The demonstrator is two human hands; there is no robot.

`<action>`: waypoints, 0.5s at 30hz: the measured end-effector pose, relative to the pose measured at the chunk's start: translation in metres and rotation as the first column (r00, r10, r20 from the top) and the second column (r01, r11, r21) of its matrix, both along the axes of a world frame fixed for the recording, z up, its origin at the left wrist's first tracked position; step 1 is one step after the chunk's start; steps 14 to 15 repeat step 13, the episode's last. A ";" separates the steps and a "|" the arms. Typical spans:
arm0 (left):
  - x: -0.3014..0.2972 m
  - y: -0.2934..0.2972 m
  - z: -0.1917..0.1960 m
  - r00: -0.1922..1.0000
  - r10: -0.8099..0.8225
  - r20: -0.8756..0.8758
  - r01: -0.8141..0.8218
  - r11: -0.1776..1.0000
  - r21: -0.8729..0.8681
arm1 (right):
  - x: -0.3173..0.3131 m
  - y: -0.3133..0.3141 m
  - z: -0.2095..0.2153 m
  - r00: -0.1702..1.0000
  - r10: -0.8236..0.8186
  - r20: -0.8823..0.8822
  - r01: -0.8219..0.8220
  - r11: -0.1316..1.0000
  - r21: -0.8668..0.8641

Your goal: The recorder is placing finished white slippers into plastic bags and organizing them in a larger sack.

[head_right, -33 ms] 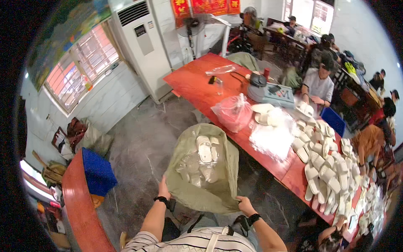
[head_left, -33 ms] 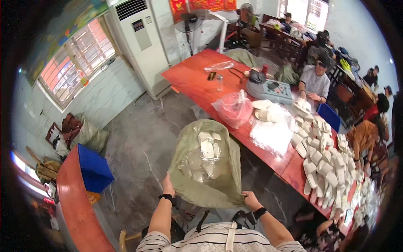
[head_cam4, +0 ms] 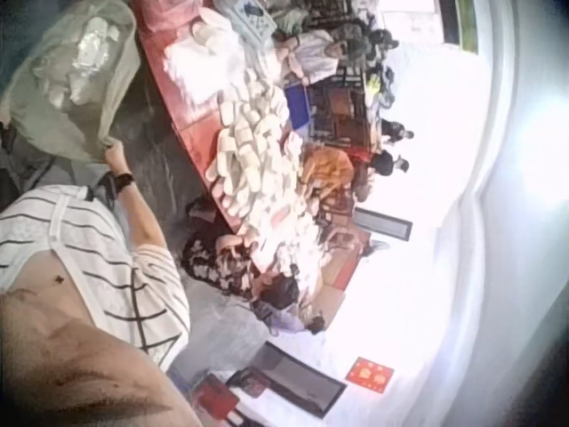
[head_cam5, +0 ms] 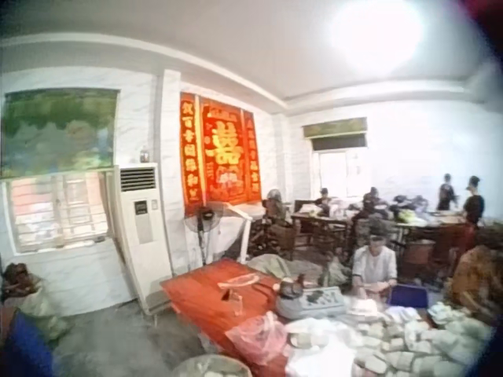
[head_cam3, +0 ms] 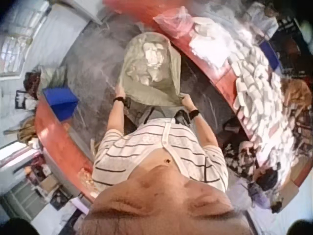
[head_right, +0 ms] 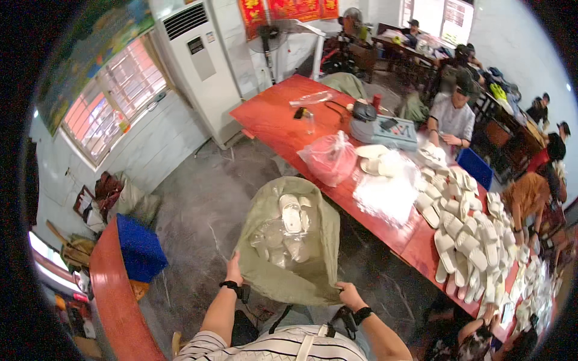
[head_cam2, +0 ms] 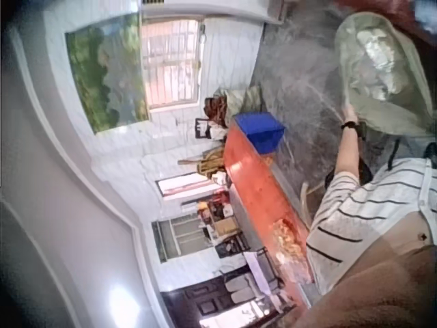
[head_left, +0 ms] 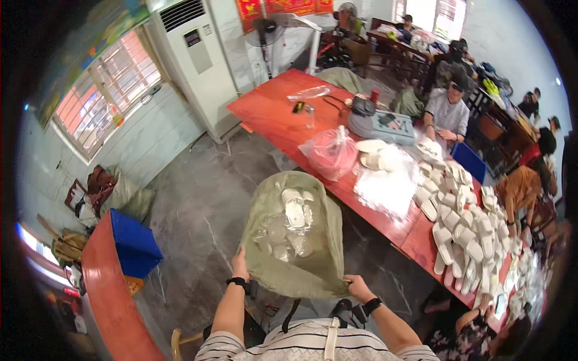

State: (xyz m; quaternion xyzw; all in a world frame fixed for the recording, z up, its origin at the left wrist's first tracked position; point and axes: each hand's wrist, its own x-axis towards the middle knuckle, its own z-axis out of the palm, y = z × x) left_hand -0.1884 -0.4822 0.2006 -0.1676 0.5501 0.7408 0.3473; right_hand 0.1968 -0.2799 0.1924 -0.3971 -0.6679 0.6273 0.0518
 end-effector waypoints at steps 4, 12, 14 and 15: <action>0.051 0.032 -0.033 0.793 -0.556 -0.248 0.367 0.761 -0.535 | 0.074 -0.033 -0.012 0.996 0.083 0.030 -0.085 0.994 0.069; 0.081 0.020 -0.160 0.450 -0.800 0.396 0.741 0.088 -0.666 | 0.038 -0.111 -0.043 0.896 0.384 -0.225 -0.327 0.911 0.251; 0.089 0.059 -0.149 0.316 -0.863 0.393 0.762 -0.016 -0.647 | 0.048 -0.112 -0.046 0.890 0.390 -0.235 -0.352 0.917 0.191; 0.089 0.059 -0.149 0.316 -0.863 0.393 0.762 -0.016 -0.647 | 0.048 -0.112 -0.046 0.890 0.390 -0.235 -0.352 0.917 0.191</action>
